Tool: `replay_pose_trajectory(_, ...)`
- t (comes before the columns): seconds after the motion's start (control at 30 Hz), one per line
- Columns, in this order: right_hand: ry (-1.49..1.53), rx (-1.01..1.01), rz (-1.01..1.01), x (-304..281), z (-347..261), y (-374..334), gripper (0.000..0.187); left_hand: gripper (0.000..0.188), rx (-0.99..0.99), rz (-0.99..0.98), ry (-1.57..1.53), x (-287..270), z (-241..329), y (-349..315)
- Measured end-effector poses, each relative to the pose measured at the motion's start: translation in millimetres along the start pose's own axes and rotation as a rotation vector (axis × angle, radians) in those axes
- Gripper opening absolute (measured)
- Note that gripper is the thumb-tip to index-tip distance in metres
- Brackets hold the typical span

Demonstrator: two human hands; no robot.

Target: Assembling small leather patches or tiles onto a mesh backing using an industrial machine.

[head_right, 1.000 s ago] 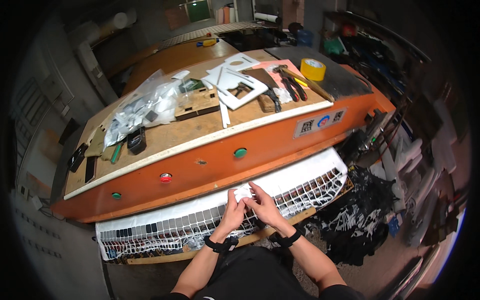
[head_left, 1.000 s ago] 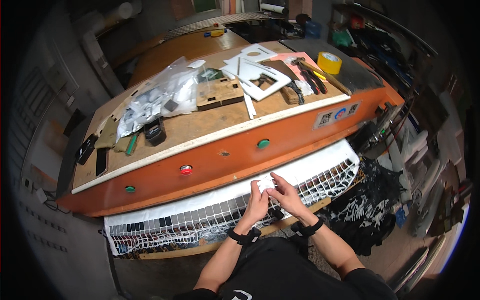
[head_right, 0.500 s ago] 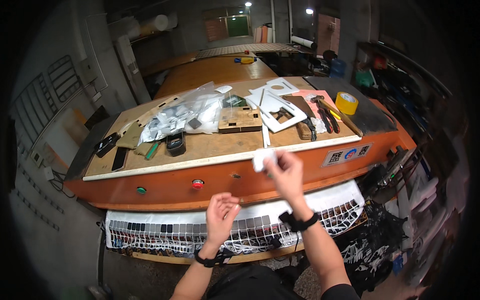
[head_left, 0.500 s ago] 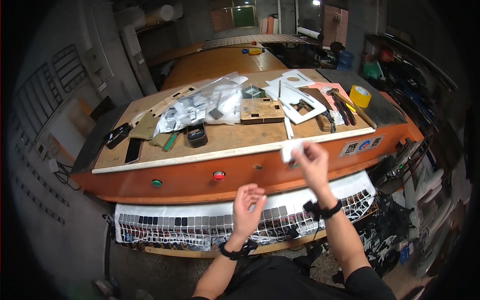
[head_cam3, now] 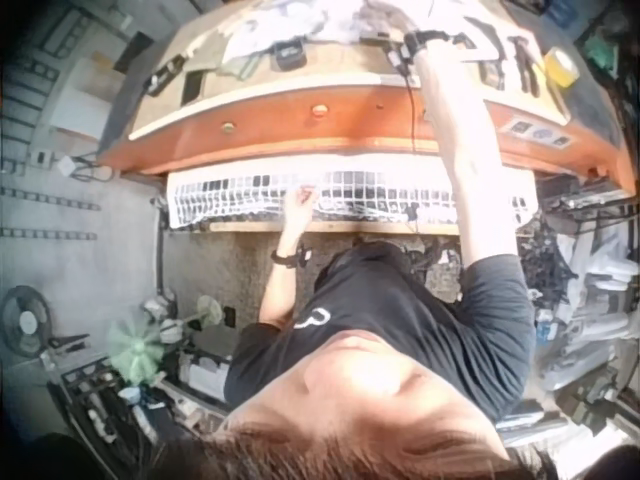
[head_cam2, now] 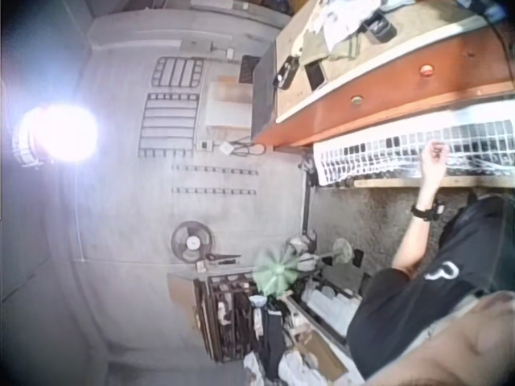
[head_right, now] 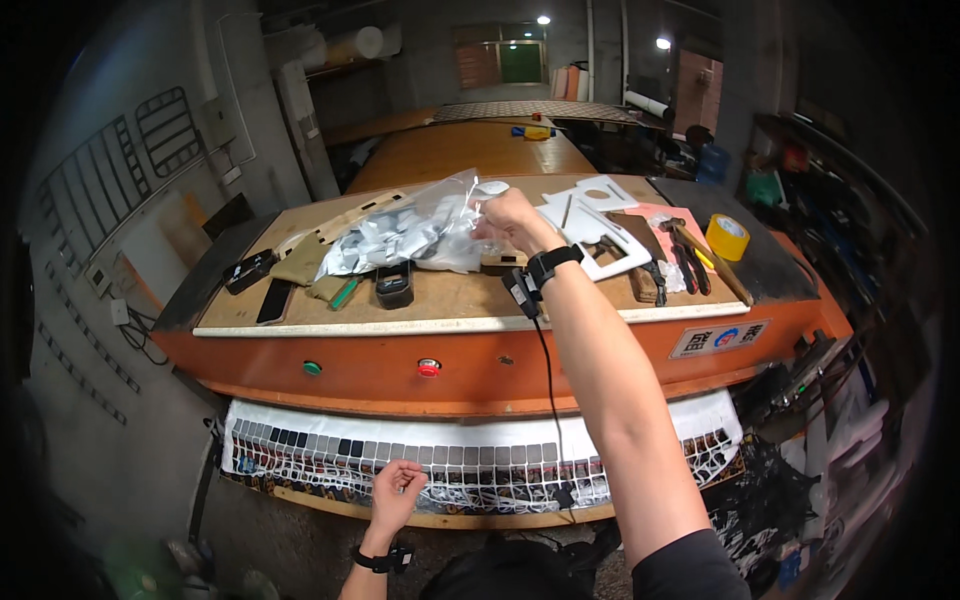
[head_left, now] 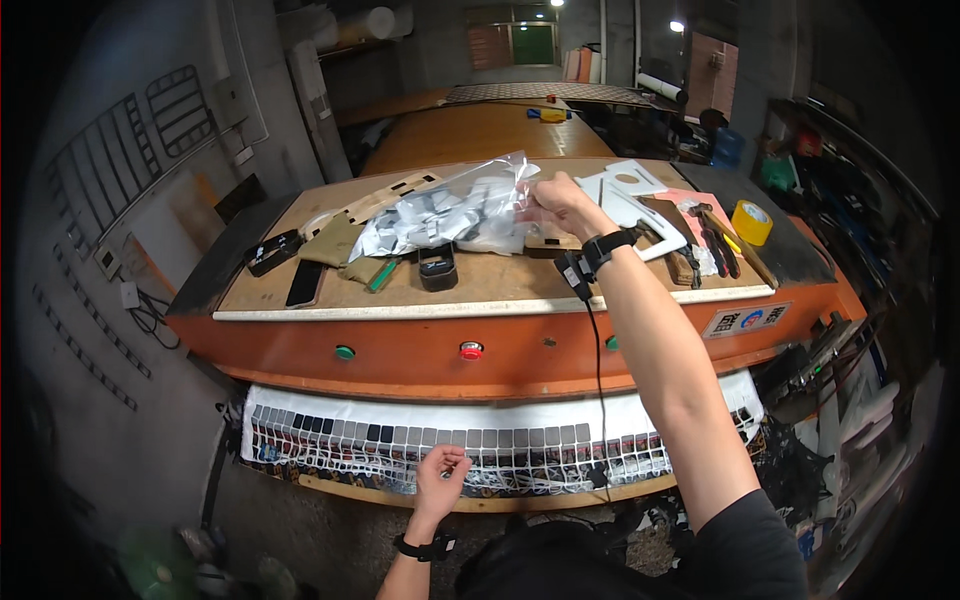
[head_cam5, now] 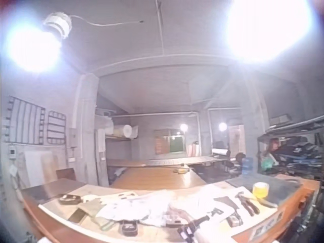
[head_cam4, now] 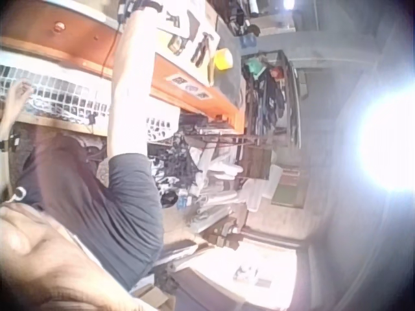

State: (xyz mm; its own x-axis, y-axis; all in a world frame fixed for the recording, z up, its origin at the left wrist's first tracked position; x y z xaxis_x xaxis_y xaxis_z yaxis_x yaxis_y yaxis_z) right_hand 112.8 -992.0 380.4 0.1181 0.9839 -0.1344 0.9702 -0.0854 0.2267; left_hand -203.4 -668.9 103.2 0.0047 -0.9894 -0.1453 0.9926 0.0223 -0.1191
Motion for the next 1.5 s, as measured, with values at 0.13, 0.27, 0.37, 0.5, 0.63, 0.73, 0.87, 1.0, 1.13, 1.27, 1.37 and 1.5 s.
replay_pose_trajectory(0.13,-0.194,-0.195,0.128,-47.7,-19.9,-35.6,0.033,0.018,0.012,-0.059,0.079,3.6,-13.8,-17.3)
replay_pose_trajectory(0.27,0.043,-0.399,0.185,-85.5,-22.6,-118.0,0.032,0.018,-0.140,0.008,0.255,22.5,-53.9,-32.1)
replay_pose_trajectory(0.37,0.095,-0.591,0.004,-64.4,-48.4,-227.0,0.026,0.025,-0.190,-0.051,0.418,63.2,-56.0,-24.3)
replay_pose_trajectory(0.5,0.487,-0.626,-0.619,-36.2,-76.9,-325.5,0.032,0.017,0.033,-0.044,0.488,137.9,-73.6,-9.0)
replay_pose_trajectory(0.63,-0.489,-1.037,-0.706,-47.1,-85.0,-413.3,0.066,0.025,0.167,-0.252,0.561,214.8,-40.6,10.7)
replay_pose_trajectory(0.73,-0.675,-1.641,-0.151,-114.3,-71.5,-412.6,0.062,0.029,0.195,-0.241,0.603,253.4,-56.9,33.2)
replay_pose_trajectory(0.87,-0.948,-1.583,0.097,-165.1,-32.3,-448.1,0.065,0.032,0.227,-0.171,0.789,304.3,-49.8,51.8)
replay_pose_trajectory(1.0,-0.614,-1.875,-0.006,-268.2,22.6,-426.7,0.065,0.032,0.062,0.029,0.831,290.2,-49.1,33.0)
replay_pose_trajectory(1.13,0.295,-0.919,-0.081,-355.9,12.5,-422.0,0.034,0.033,-0.034,-0.061,0.708,335.7,-40.1,46.7)
replay_pose_trajectory(1.27,1.746,-0.430,-0.447,-348.5,-3.8,-387.4,0.047,0.038,0.144,-0.059,0.841,335.3,-39.7,46.8)
replay_pose_trajectory(1.37,1.876,-0.253,-0.226,-336.3,-16.3,-405.8,0.048,0.038,0.097,-0.068,0.841,323.7,-41.6,59.6)
replay_pose_trajectory(1.5,1.910,-0.356,-0.034,-298.7,-25.7,-409.1,0.055,0.033,0.136,-0.138,0.896,320.9,-34.2,67.0)
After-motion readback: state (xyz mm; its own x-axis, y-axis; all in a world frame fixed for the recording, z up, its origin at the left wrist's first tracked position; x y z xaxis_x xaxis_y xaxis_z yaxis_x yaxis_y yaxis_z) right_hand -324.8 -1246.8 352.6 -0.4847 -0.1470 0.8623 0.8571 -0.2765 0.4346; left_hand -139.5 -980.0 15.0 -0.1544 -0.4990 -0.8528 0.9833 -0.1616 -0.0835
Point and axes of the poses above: each hand's wrist, its own y-axis towards the middle knuckle, its own x-axis out of the palm, z = x × y, the point moved 3 cm from there along y, towards the middle knuckle, and after that the axes turned 11 degrees about -x, right-handed, at the moved point
